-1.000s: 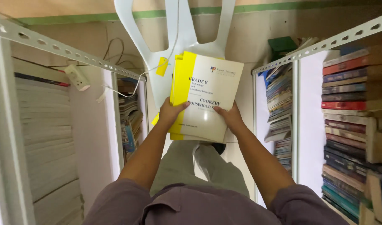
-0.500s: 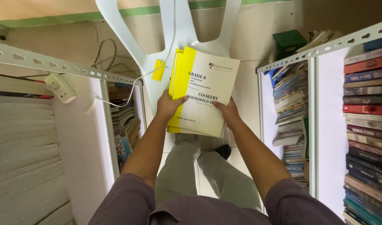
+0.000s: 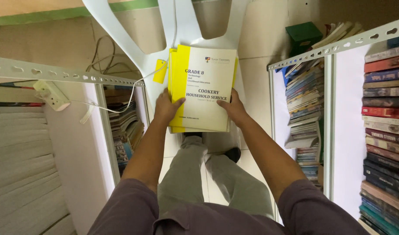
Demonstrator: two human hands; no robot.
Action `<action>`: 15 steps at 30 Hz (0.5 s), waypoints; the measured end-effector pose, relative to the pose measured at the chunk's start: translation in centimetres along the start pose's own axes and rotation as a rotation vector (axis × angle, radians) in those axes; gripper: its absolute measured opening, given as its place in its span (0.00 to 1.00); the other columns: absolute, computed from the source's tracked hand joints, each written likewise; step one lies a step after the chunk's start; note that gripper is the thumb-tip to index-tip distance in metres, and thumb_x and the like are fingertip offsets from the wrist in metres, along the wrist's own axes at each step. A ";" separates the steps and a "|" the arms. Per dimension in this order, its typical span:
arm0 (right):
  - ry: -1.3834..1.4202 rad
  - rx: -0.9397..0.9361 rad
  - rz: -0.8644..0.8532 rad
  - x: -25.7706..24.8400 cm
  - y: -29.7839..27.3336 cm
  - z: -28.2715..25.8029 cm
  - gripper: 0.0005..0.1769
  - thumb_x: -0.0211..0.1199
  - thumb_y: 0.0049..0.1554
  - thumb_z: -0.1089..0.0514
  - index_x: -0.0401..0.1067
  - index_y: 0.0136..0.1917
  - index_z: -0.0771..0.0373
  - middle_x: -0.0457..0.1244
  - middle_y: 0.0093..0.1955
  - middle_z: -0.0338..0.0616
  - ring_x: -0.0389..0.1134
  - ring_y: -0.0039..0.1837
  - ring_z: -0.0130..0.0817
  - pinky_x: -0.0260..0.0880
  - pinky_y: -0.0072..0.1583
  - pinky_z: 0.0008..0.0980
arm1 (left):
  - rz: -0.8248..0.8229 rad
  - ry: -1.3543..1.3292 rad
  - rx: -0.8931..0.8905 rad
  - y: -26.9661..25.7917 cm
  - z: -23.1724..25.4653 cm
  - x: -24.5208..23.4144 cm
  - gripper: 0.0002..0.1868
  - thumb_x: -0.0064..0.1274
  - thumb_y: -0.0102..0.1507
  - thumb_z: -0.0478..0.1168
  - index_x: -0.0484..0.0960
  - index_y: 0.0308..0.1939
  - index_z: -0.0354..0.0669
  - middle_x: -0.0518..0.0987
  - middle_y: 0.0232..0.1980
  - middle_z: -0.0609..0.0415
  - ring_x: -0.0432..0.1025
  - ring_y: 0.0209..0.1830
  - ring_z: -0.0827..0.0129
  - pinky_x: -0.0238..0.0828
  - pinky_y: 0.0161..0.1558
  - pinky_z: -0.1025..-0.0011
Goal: Picking specific textbooks from the library shelves and stacking them on a chair.
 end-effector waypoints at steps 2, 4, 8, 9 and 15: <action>-0.053 -0.009 0.047 -0.1 0.1 0.5 0.46 0.65 0.57 0.58 0.43 0.81 0.60 0.55 0.76 0.53 0.60 0.74 0.43 0.62 0.70 0.37 | 0.016 0.082 0.024 -1.0 1.0 -1.1 0.44 0.67 0.58 0.52 0.65 0.71 0.36 0.71 0.66 0.35 0.66 0.65 0.42 0.64 0.64 0.55; -0.102 -0.027 0.094 -0.3 -0.7 0.0 0.49 0.66 0.57 0.58 0.39 0.81 0.59 0.52 0.78 0.53 0.58 0.74 0.45 0.63 0.70 0.39 | 0.037 0.166 0.052 -1.5 1.3 -1.7 0.40 0.65 0.60 0.52 0.69 0.71 0.42 0.69 0.68 0.37 0.63 0.66 0.41 0.61 0.66 0.54; -0.053 0.000 0.140 -1.8 -2.2 0.4 0.47 0.64 0.56 0.57 0.43 0.81 0.58 0.48 0.81 0.53 0.60 0.73 0.46 0.68 0.66 0.41 | 0.150 0.112 0.167 -2.5 2.0 -2.1 0.38 0.66 0.58 0.47 0.70 0.68 0.39 0.70 0.68 0.37 0.63 0.66 0.42 0.60 0.66 0.54; -0.094 -0.006 0.164 -2.5 -2.2 0.9 0.46 0.64 0.56 0.57 0.44 0.81 0.57 0.48 0.81 0.54 0.61 0.72 0.46 0.69 0.66 0.40 | 0.169 0.075 0.224 -3.0 2.8 -2.2 0.36 0.65 0.58 0.45 0.72 0.68 0.39 0.72 0.67 0.38 0.65 0.65 0.43 0.61 0.67 0.54; -0.059 -0.162 0.220 -6.0 -6.0 -1.2 0.42 0.66 0.57 0.58 0.51 0.79 0.59 0.56 0.77 0.55 0.65 0.66 0.41 0.69 0.63 0.38 | 0.065 -0.045 0.229 -6.4 8.5 -1.8 0.33 0.63 0.59 0.43 0.73 0.66 0.39 0.76 0.63 0.41 0.72 0.57 0.49 0.69 0.60 0.58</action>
Point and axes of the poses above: each hand's wrist, its own y-axis towards the middle knuckle, its own x-axis out of the palm, z = x × y, the point moved 7 cm from there along y, towards the middle knuckle
